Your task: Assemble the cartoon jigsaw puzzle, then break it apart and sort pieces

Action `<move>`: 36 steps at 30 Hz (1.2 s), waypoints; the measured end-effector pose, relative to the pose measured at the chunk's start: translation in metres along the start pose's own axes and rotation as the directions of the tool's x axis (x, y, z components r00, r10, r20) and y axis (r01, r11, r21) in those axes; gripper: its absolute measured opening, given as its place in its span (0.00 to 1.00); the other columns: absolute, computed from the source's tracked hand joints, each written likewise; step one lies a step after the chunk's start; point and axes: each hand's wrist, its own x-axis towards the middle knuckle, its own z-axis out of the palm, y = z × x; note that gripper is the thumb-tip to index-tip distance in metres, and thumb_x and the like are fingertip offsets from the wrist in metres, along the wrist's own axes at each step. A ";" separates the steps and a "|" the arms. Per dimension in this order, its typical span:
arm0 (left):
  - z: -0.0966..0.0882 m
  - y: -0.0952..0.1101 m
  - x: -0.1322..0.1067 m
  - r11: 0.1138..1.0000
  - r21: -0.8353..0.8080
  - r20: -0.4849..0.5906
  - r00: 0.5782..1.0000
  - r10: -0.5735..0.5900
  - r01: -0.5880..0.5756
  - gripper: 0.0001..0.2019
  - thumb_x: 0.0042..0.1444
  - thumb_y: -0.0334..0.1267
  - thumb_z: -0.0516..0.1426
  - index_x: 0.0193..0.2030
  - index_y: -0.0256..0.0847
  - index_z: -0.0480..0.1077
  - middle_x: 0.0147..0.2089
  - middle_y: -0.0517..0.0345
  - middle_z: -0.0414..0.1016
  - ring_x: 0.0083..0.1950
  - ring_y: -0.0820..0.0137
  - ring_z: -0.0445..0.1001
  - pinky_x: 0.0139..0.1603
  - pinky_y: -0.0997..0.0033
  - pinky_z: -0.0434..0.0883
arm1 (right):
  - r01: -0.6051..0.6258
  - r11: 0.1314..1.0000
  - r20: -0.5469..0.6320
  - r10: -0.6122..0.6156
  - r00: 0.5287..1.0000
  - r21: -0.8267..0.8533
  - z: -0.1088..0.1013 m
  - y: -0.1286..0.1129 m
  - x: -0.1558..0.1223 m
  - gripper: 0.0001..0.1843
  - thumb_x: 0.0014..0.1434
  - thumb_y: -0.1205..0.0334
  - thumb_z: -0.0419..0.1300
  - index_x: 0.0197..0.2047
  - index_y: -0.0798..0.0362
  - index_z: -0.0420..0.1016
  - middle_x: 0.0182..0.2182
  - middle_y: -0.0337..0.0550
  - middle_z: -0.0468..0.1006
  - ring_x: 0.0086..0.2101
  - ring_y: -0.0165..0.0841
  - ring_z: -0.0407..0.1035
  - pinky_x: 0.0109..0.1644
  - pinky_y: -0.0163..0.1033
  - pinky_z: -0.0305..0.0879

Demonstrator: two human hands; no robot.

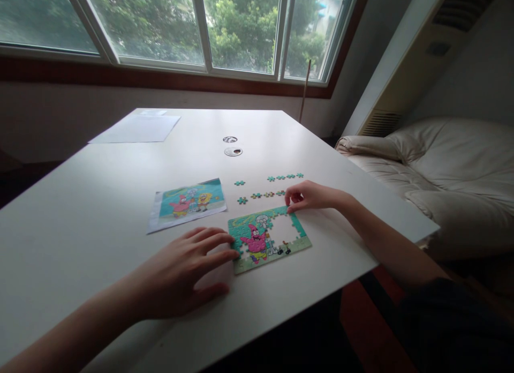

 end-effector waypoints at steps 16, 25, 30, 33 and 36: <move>0.002 -0.002 -0.002 1.000 0.027 -0.001 1.000 0.016 -0.016 0.18 0.55 0.44 0.53 0.52 0.48 0.64 0.53 0.51 0.66 0.52 0.59 0.64 0.50 0.57 0.65 | -0.099 0.992 -0.152 0.085 0.985 -0.083 -0.018 0.025 -0.011 0.13 0.53 0.53 0.56 0.35 0.55 0.72 0.23 0.38 0.69 0.24 0.24 0.61 0.28 0.30 0.54; 0.003 -0.003 -0.002 1.000 0.018 -0.041 0.999 0.022 -0.022 0.18 0.54 0.44 0.54 0.52 0.49 0.64 0.52 0.52 0.67 0.52 0.59 0.65 0.50 0.58 0.66 | -0.421 0.884 -0.373 0.327 0.868 -0.206 -0.040 0.080 -0.027 0.10 0.50 0.59 0.56 0.32 0.55 0.74 0.25 0.40 0.73 0.27 0.28 0.66 0.31 0.31 0.57; 0.003 -0.003 -0.002 0.999 0.041 -0.010 1.000 0.016 -0.016 0.18 0.54 0.44 0.53 0.52 0.50 0.64 0.53 0.53 0.67 0.53 0.59 0.65 0.50 0.57 0.66 | -0.434 0.878 -0.346 0.350 0.871 -0.204 -0.039 0.085 -0.027 0.11 0.51 0.58 0.56 0.34 0.54 0.75 0.27 0.41 0.75 0.28 0.28 0.66 0.32 0.31 0.58; 0.003 -0.003 -0.002 0.999 0.041 -0.005 1.000 0.016 -0.016 0.18 0.55 0.44 0.53 0.53 0.50 0.64 0.53 0.53 0.67 0.53 0.59 0.65 0.50 0.57 0.66 | -0.418 0.888 -0.338 0.341 0.877 -0.190 -0.038 0.086 -0.024 0.12 0.51 0.57 0.56 0.34 0.53 0.76 0.27 0.41 0.75 0.28 0.28 0.66 0.32 0.31 0.58; 0.003 -0.003 -0.002 0.999 0.029 -0.022 1.000 0.015 -0.015 0.18 0.54 0.44 0.54 0.52 0.49 0.64 0.53 0.53 0.67 0.53 0.59 0.65 0.50 0.58 0.66 | -0.417 0.893 -0.354 0.340 0.871 -0.168 -0.035 0.087 -0.021 0.12 0.52 0.59 0.55 0.37 0.53 0.76 0.29 0.41 0.75 0.27 0.27 0.65 0.33 0.31 0.58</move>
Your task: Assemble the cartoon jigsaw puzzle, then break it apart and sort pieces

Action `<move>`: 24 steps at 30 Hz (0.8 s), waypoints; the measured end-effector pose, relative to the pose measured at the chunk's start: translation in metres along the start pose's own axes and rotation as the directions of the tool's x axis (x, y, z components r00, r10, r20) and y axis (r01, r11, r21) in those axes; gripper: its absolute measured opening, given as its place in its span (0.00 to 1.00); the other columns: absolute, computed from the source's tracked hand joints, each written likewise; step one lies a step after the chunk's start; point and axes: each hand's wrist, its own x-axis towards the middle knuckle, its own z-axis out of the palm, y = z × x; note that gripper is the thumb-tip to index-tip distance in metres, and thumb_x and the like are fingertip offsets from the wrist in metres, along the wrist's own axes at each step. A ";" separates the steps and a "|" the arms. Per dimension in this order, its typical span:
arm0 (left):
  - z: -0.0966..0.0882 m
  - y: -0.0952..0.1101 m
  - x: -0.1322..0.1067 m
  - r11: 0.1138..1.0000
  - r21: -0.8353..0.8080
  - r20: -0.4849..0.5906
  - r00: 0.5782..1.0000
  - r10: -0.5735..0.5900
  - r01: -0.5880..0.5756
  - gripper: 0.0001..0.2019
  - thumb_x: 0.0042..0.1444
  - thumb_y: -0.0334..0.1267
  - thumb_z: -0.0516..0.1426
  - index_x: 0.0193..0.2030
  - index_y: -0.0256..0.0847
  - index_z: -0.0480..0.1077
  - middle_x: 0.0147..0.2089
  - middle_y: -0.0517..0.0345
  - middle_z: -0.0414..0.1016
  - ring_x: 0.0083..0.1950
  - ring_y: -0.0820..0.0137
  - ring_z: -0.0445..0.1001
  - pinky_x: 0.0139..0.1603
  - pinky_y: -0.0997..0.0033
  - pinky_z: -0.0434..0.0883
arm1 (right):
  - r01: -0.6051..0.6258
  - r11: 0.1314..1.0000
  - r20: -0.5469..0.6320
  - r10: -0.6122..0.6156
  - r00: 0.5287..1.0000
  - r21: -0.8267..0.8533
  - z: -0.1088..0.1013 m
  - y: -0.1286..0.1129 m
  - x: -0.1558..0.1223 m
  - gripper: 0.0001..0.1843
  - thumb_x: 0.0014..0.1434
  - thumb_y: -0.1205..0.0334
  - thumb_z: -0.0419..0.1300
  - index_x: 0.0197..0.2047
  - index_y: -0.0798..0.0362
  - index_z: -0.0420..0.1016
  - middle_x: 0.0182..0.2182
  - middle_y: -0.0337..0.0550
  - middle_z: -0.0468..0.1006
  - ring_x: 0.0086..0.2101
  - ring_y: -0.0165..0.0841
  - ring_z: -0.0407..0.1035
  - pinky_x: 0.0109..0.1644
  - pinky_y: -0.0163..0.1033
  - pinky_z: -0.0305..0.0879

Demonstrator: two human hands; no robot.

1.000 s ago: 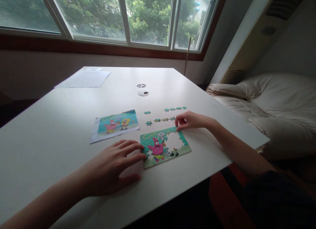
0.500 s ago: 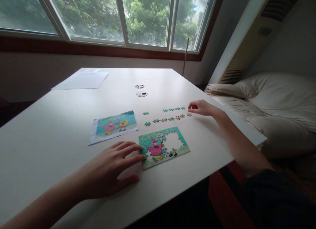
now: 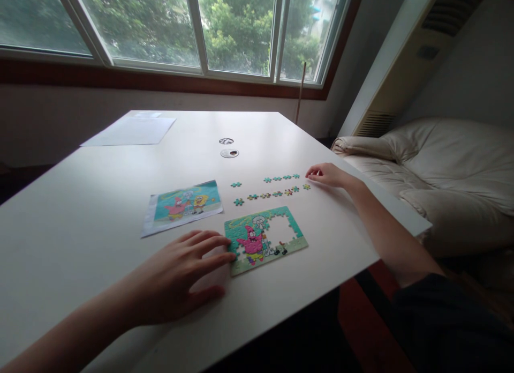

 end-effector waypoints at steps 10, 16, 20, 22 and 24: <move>-0.001 0.001 0.001 1.000 -0.023 -0.025 1.000 -0.004 0.004 0.17 0.53 0.44 0.55 0.51 0.49 0.65 0.52 0.52 0.68 0.51 0.59 0.66 0.50 0.59 0.66 | 0.084 0.995 -0.041 -0.081 0.996 0.062 0.015 -0.010 0.004 0.18 0.52 0.67 0.52 0.46 0.51 0.73 0.31 0.41 0.73 0.26 0.25 0.61 0.33 0.29 0.58; -0.001 0.001 0.001 1.000 -0.025 -0.018 1.000 -0.009 0.009 0.17 0.54 0.43 0.54 0.51 0.49 0.65 0.52 0.52 0.68 0.52 0.59 0.66 0.50 0.58 0.66 | 0.085 0.992 -0.047 -0.081 0.996 0.093 0.016 -0.008 0.005 0.18 0.52 0.67 0.52 0.45 0.52 0.74 0.30 0.40 0.72 0.25 0.26 0.61 0.33 0.30 0.58; 0.000 0.000 0.001 1.000 -0.020 -0.005 1.000 -0.011 0.011 0.18 0.53 0.44 0.55 0.51 0.50 0.65 0.52 0.53 0.68 0.52 0.59 0.65 0.50 0.57 0.66 | 0.075 0.992 -0.039 -0.072 0.997 0.099 0.016 -0.009 0.005 0.18 0.52 0.66 0.52 0.45 0.53 0.74 0.30 0.40 0.72 0.25 0.25 0.60 0.32 0.29 0.57; 0.000 0.000 0.001 1.000 -0.014 -0.006 1.000 -0.010 0.010 0.18 0.53 0.44 0.54 0.52 0.50 0.65 0.52 0.53 0.68 0.53 0.59 0.65 0.50 0.57 0.66 | 0.077 0.992 -0.039 -0.074 0.997 0.099 0.016 -0.009 0.004 0.18 0.52 0.66 0.52 0.45 0.53 0.74 0.30 0.40 0.72 0.25 0.25 0.60 0.31 0.29 0.57; 0.001 0.000 0.001 1.000 -0.003 0.004 1.000 -0.012 0.012 0.18 0.54 0.44 0.54 0.52 0.50 0.64 0.53 0.53 0.67 0.53 0.58 0.65 0.50 0.57 0.66 | 0.078 0.992 -0.042 -0.074 0.996 0.099 0.016 -0.009 0.004 0.18 0.52 0.65 0.52 0.45 0.53 0.74 0.30 0.40 0.72 0.25 0.25 0.60 0.31 0.29 0.57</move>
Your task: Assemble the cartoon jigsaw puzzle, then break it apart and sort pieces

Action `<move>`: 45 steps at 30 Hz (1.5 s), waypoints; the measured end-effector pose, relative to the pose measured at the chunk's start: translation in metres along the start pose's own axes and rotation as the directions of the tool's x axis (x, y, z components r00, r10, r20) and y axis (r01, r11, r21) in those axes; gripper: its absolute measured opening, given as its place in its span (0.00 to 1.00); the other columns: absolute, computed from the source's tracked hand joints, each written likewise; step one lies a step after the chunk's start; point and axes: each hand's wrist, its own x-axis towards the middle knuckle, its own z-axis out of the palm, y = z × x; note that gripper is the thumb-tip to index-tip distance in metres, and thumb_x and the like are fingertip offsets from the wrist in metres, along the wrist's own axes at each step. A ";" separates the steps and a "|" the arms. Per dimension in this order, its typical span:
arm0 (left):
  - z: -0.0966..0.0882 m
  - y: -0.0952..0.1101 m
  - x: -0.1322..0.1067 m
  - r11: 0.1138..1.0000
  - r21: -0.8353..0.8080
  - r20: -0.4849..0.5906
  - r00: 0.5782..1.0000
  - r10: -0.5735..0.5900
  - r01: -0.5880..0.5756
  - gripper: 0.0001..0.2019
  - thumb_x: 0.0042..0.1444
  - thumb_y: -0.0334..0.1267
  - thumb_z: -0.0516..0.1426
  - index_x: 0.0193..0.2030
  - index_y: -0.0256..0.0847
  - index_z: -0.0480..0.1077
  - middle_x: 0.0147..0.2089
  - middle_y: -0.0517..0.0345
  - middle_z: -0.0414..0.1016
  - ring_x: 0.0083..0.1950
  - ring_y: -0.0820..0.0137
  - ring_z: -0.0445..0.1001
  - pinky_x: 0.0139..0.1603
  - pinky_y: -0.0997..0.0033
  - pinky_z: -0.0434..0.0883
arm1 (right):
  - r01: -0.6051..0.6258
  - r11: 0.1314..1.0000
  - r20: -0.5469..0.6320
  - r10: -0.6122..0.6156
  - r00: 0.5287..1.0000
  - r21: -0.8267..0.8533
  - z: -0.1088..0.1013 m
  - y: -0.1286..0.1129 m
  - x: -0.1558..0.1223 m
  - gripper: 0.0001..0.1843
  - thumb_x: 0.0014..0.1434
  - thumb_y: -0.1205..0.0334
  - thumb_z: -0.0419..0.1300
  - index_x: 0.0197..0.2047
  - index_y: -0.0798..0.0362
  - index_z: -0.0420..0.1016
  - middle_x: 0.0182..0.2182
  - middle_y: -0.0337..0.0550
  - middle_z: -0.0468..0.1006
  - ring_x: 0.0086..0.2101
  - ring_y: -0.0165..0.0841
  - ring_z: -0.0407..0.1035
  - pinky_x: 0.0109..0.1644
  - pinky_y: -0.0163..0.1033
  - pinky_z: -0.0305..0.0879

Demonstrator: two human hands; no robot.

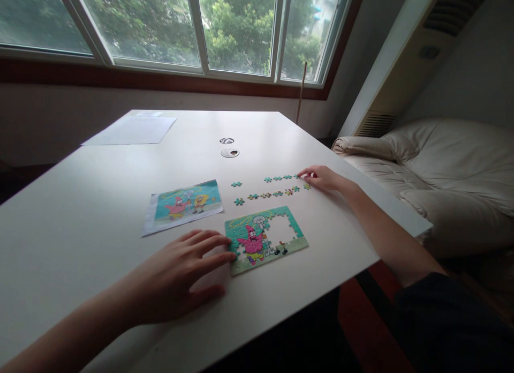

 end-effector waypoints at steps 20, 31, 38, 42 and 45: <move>0.000 0.001 0.001 1.000 -0.005 -0.025 0.999 0.020 -0.020 0.17 0.54 0.43 0.54 0.51 0.48 0.65 0.52 0.51 0.68 0.51 0.59 0.66 0.49 0.59 0.67 | -0.007 0.999 -0.062 0.009 0.998 0.034 0.006 0.005 0.003 0.18 0.52 0.59 0.55 0.46 0.53 0.72 0.31 0.41 0.73 0.25 0.26 0.61 0.32 0.30 0.57; 0.001 0.000 0.002 0.999 -0.050 -0.064 0.998 0.012 -0.015 0.17 0.53 0.43 0.55 0.50 0.48 0.66 0.51 0.52 0.69 0.51 0.60 0.67 0.49 0.61 0.67 | -0.084 0.979 0.029 0.080 0.996 0.186 0.008 0.019 0.016 0.19 0.46 0.52 0.59 0.38 0.57 0.72 0.28 0.40 0.71 0.26 0.26 0.60 0.31 0.32 0.57; 0.003 -0.001 0.000 1.000 -0.012 -0.019 1.000 0.012 -0.012 0.18 0.54 0.43 0.54 0.52 0.49 0.65 0.53 0.52 0.67 0.52 0.59 0.65 0.49 0.58 0.67 | -0.086 0.948 -0.027 0.099 0.995 0.307 0.009 0.017 0.014 0.18 0.43 0.54 0.62 0.34 0.57 0.69 0.32 0.43 0.72 0.27 0.26 0.61 0.31 0.31 0.59; 0.002 -0.001 0.000 1.000 0.007 0.002 1.000 0.002 -0.002 0.18 0.54 0.43 0.54 0.52 0.49 0.64 0.53 0.52 0.66 0.53 0.59 0.65 0.50 0.58 0.67 | -0.096 0.926 -0.030 0.115 0.993 0.366 0.010 0.015 0.013 0.15 0.45 0.55 0.60 0.33 0.58 0.69 0.30 0.42 0.72 0.25 0.25 0.61 0.29 0.31 0.58; 0.002 -0.001 0.000 1.000 0.020 0.017 1.000 0.003 -0.003 0.18 0.55 0.44 0.53 0.53 0.49 0.63 0.54 0.52 0.66 0.53 0.59 0.65 0.50 0.57 0.66 | -0.098 0.900 -0.020 0.118 0.993 0.424 0.011 0.018 0.014 0.15 0.46 0.54 0.60 0.33 0.58 0.69 0.27 0.41 0.72 0.25 0.26 0.62 0.29 0.31 0.58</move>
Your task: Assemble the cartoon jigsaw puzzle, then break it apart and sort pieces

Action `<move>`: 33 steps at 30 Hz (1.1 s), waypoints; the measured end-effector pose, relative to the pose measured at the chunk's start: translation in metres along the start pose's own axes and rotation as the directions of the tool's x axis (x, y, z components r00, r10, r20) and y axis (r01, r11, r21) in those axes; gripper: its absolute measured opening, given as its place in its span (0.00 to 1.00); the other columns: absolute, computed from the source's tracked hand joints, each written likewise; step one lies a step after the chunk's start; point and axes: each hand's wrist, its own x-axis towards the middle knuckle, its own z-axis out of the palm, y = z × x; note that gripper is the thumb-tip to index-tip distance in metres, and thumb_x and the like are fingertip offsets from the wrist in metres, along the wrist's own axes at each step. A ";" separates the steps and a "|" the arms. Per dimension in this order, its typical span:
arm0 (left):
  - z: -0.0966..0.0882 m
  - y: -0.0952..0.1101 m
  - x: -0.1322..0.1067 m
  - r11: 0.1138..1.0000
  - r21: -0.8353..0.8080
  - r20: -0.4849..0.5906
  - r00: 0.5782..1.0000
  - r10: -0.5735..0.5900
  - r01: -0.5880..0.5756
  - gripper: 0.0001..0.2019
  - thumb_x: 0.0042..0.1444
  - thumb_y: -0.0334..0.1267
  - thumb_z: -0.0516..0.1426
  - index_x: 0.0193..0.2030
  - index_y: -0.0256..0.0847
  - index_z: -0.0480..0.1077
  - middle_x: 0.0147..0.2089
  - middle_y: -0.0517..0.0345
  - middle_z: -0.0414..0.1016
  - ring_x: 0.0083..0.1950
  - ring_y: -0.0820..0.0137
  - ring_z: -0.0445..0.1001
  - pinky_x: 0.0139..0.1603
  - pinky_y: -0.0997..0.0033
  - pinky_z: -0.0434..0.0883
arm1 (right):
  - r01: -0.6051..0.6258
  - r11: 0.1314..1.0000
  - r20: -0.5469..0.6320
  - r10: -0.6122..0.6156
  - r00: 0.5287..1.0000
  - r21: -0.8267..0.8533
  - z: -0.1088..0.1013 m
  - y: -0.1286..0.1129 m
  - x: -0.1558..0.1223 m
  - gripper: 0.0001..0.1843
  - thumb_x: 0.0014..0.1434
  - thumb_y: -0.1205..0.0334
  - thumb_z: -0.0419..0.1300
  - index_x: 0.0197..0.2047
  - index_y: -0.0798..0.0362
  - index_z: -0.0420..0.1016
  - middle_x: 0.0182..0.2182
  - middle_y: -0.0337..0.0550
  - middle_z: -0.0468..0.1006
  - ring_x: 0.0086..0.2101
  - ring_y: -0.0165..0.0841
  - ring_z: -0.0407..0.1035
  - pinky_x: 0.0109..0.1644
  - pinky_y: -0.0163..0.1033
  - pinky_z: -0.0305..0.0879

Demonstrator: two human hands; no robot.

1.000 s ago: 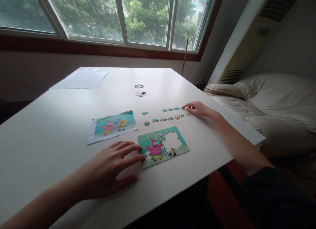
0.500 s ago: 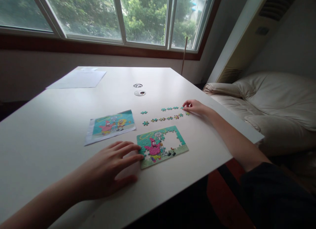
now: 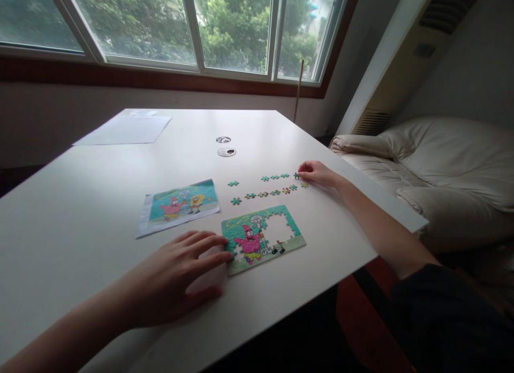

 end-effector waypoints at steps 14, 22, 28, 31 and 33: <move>0.000 0.001 0.001 1.000 -0.010 -0.010 1.000 0.003 -0.003 0.18 0.55 0.43 0.53 0.53 0.49 0.64 0.53 0.52 0.66 0.52 0.59 0.65 0.49 0.58 0.66 | 0.016 0.999 -0.059 -0.019 0.998 -0.039 0.005 -0.002 -0.001 0.15 0.47 0.56 0.60 0.35 0.58 0.72 0.27 0.42 0.74 0.25 0.26 0.63 0.28 0.31 0.59; -0.001 0.001 0.001 0.999 -0.045 -0.056 0.998 0.011 -0.014 0.17 0.54 0.43 0.55 0.51 0.48 0.65 0.52 0.52 0.68 0.51 0.60 0.66 0.49 0.60 0.67 | 0.101 0.946 -0.121 -0.144 0.982 -0.307 0.013 -0.011 0.000 0.12 0.51 0.59 0.55 0.36 0.55 0.74 0.27 0.40 0.74 0.26 0.27 0.63 0.31 0.32 0.58; -0.001 0.001 0.001 1.000 -0.025 -0.024 1.000 0.000 -0.001 0.18 0.54 0.43 0.54 0.52 0.48 0.64 0.53 0.52 0.67 0.52 0.59 0.66 0.49 0.58 0.66 | 0.260 0.885 -0.063 -0.307 0.950 -0.387 0.025 -0.032 0.002 0.10 0.51 0.63 0.56 0.35 0.55 0.75 0.32 0.44 0.73 0.30 0.29 0.64 0.37 0.34 0.60; -0.002 0.002 0.001 1.000 -0.022 -0.019 1.000 0.001 -0.001 0.17 0.55 0.44 0.53 0.52 0.48 0.64 0.52 0.52 0.67 0.51 0.59 0.65 0.49 0.57 0.66 | 0.304 0.877 -0.016 -0.334 0.943 -0.371 0.030 -0.040 0.008 0.10 0.51 0.62 0.57 0.35 0.55 0.76 0.33 0.44 0.73 0.32 0.30 0.65 0.38 0.34 0.61; -0.003 0.003 0.001 1.000 -0.026 -0.023 1.000 0.003 -0.004 0.17 0.55 0.44 0.53 0.52 0.48 0.64 0.52 0.52 0.67 0.51 0.59 0.66 0.49 0.57 0.66 | 0.325 0.876 0.015 -0.342 0.939 -0.356 0.032 -0.043 0.013 0.10 0.51 0.61 0.58 0.35 0.54 0.76 0.33 0.44 0.73 0.33 0.31 0.65 0.38 0.34 0.61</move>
